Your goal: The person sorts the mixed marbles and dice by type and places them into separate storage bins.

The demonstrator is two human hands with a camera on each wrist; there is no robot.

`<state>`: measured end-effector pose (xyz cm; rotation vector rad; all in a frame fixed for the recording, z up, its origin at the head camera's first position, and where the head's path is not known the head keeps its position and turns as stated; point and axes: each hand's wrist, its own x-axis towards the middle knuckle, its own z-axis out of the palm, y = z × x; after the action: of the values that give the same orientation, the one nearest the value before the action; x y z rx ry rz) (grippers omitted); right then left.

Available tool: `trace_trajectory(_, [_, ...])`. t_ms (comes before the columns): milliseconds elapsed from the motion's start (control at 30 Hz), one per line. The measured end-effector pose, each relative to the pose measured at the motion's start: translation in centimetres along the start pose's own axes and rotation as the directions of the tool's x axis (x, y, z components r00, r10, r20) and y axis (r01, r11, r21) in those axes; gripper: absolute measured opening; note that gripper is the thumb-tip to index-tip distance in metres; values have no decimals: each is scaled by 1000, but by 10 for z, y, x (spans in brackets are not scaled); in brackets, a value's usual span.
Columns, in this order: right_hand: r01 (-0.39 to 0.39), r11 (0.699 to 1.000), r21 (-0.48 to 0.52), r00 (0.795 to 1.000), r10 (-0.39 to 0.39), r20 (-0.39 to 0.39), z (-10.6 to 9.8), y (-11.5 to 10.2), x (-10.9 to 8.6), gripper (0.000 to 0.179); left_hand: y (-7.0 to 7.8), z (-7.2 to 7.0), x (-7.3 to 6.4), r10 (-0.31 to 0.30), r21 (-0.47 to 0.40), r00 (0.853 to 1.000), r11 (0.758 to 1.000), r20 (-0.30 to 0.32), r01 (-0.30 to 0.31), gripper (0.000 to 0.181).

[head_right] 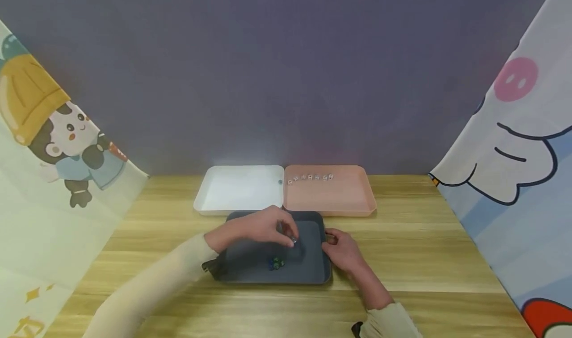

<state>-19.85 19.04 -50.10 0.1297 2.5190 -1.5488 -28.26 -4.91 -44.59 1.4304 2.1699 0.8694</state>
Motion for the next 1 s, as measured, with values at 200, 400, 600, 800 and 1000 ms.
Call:
trace_trajectory(200, [12,1000,-14,1000,-12,5,1,2,2,47,-5,-4,-20,-9,-261,967,964,-256,-60,17])
trace_trajectory(400, [14,999,-41,1000,-13,17,0,3,2,48,-12,-10,-32,-94,-337,916,940,-389,-47,18])
trace_trajectory(600, [21,998,-51,1000,-20,20,-2,1,2,47,-23,-22,-38,-168,-417,830,905,-531,-83,18])
trace_trajectory(800, [0,998,-55,1000,1,21,0,5,2,47,-37,-40,-40,-184,-387,769,918,-612,-89,18])
trace_trajectory(1000, [25,999,-28,999,-24,22,-1,6,5,47,-52,-69,-33,-274,-382,733,924,-622,21,27])
